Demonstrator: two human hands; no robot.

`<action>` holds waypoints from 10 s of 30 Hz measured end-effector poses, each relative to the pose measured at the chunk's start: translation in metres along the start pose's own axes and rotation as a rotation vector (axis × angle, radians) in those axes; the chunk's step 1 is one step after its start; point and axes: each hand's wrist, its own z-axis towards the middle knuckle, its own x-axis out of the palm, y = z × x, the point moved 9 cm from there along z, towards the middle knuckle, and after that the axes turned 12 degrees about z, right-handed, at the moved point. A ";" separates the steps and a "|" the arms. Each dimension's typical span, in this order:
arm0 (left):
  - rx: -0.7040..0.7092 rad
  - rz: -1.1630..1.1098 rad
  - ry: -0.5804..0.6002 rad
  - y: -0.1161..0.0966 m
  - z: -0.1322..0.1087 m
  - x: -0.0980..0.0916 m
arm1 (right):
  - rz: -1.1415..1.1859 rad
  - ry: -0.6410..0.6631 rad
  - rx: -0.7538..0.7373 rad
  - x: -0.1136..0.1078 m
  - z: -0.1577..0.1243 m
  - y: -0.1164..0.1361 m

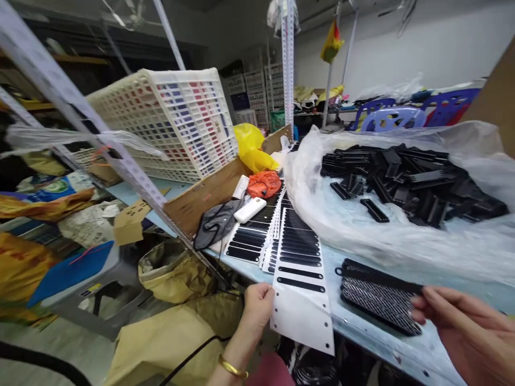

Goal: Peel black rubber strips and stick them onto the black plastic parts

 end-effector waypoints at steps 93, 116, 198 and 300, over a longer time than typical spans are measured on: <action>-0.187 -0.246 0.889 -0.079 -0.055 0.170 | -0.893 0.763 -0.580 0.024 -0.048 0.020; -0.149 -0.185 0.880 -0.066 -0.063 0.164 | -0.921 0.840 -0.556 0.041 -0.060 -0.003; 0.082 0.019 0.645 -0.056 -0.021 0.163 | -1.364 0.986 -0.526 0.037 -0.032 -0.046; 0.124 0.104 0.505 -0.052 -0.010 0.165 | -1.049 0.125 -0.302 -0.047 -0.016 -0.045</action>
